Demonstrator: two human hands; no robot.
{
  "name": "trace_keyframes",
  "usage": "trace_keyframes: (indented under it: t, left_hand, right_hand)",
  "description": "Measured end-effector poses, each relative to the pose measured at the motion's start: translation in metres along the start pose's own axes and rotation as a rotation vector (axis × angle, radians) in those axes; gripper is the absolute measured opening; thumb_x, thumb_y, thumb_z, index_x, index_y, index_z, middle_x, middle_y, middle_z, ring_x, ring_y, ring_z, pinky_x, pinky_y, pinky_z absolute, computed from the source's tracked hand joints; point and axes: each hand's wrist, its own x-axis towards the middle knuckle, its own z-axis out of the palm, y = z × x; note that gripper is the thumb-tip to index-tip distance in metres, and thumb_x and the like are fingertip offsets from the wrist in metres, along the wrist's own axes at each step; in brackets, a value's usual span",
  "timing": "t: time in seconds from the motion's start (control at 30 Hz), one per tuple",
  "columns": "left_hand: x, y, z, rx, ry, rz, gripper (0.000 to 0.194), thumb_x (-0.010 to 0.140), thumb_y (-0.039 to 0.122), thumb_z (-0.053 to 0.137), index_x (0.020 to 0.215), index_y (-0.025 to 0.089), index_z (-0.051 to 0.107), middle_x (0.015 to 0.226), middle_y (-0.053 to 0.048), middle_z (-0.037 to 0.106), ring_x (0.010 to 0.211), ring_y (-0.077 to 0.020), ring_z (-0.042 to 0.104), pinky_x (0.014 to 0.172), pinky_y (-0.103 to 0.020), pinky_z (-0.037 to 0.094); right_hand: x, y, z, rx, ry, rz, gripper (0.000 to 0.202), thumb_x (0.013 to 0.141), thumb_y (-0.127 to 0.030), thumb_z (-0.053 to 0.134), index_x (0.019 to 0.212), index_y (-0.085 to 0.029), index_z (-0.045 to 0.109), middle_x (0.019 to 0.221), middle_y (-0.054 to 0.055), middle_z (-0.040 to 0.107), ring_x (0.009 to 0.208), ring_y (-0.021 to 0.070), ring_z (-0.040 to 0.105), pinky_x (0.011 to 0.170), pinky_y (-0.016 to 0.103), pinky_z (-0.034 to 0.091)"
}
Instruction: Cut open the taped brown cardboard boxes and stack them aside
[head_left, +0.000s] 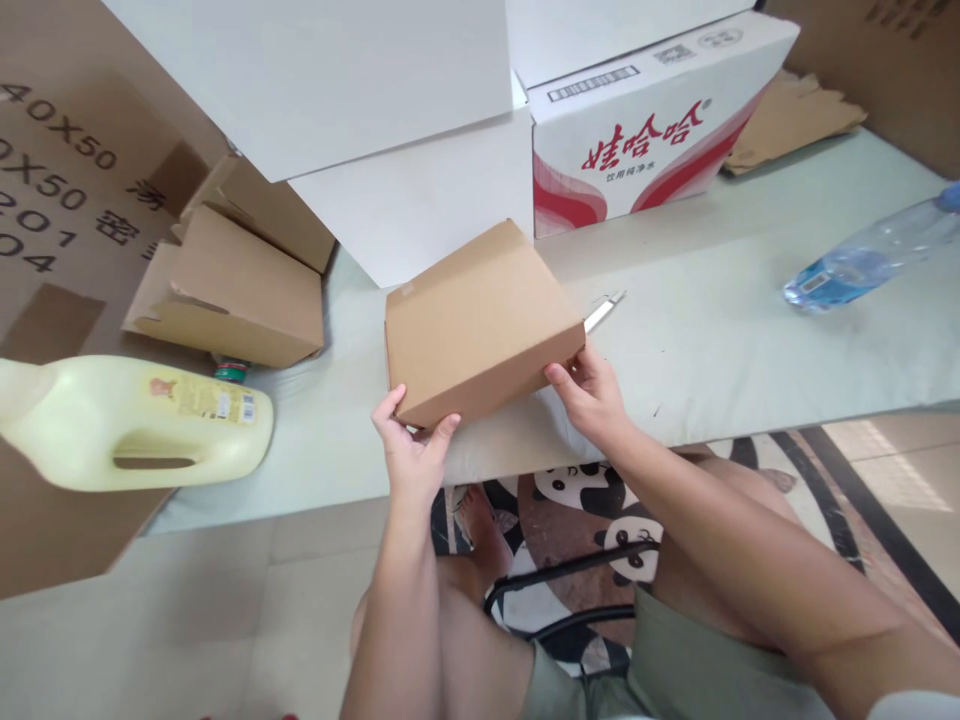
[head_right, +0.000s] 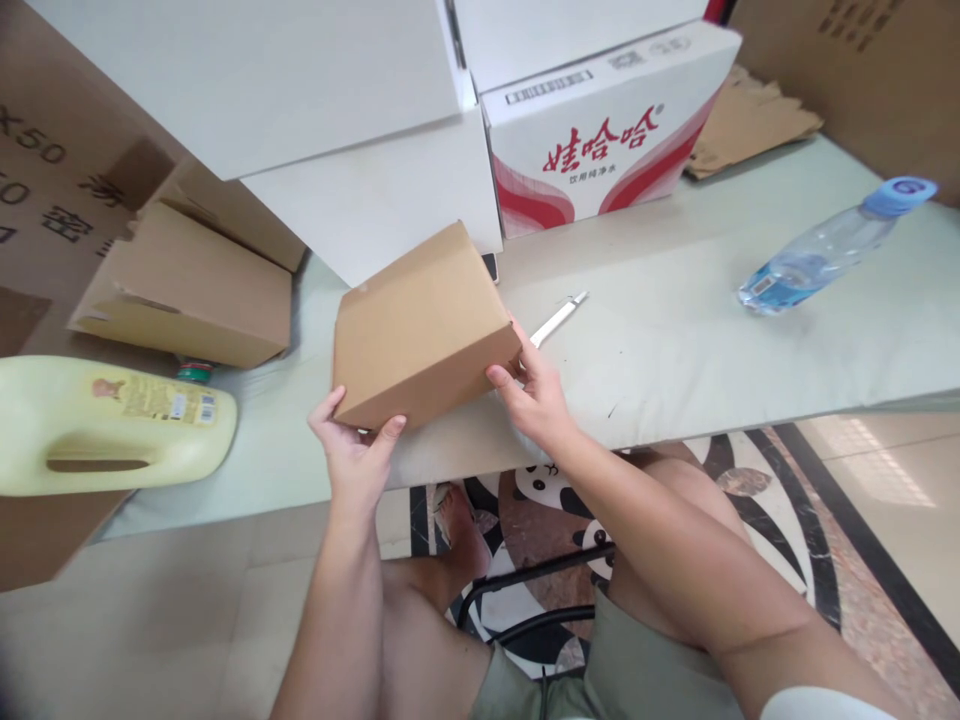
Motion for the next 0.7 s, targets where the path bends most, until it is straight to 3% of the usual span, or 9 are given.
trace_keyframes:
  t: [0.2, 0.4, 0.57, 0.7]
  left_hand:
    - [-0.006, 0.004, 0.0, 0.003, 0.063, 0.015, 0.076, 0.07, 0.053, 0.084, 0.127, 0.03, 0.039, 0.132, -0.01, 0.047, 0.113, -0.0196, 0.058, 0.087, -0.03, 0.055]
    - [0.005, 0.007, -0.007, -0.089, 0.101, -0.034, 0.083, 0.058, 0.049, 0.092, 0.123, 0.028, 0.045, 0.127, -0.009, 0.052, 0.115, -0.0219, 0.059, 0.09, -0.031, 0.054]
    - [0.016, 0.011, -0.016, -0.315, 0.113, -0.192, 0.089, 0.06, 0.047, 0.091, 0.13, 0.037, 0.037, 0.144, -0.008, 0.044, 0.124, -0.0237, 0.056, 0.097, -0.038, 0.053]
    - [0.013, 0.014, -0.016, -0.306, 0.044, -0.221, 0.088, 0.059, 0.047, 0.092, 0.128, 0.037, 0.039, 0.144, -0.007, 0.045, 0.125, -0.0234, 0.055, 0.099, -0.037, 0.053]
  right_hand:
    - [-0.004, -0.004, 0.006, 0.049, 0.031, 0.039, 0.05, 0.087, -0.061, 0.065, 0.124, -0.027, 0.064, 0.121, 0.009, 0.071, 0.12, 0.0268, 0.064, 0.106, 0.047, 0.054]
    - [0.003, -0.007, -0.003, -0.006, -0.057, 0.013, 0.051, 0.091, -0.06, 0.059, 0.132, -0.029, 0.06, 0.14, 0.008, 0.062, 0.132, 0.0256, 0.056, 0.11, 0.046, 0.051]
    - [0.013, 0.001, -0.014, -0.1, 0.066, 0.123, 0.041, 0.096, -0.058, 0.05, 0.118, -0.027, 0.064, 0.122, 0.009, 0.067, 0.107, 0.0243, 0.067, 0.089, 0.046, 0.059]
    - [0.01, -0.003, -0.013, -0.111, -0.031, 0.083, 0.04, 0.096, -0.055, 0.052, 0.123, -0.027, 0.059, 0.125, 0.01, 0.065, 0.108, 0.0243, 0.066, 0.088, 0.045, 0.058]
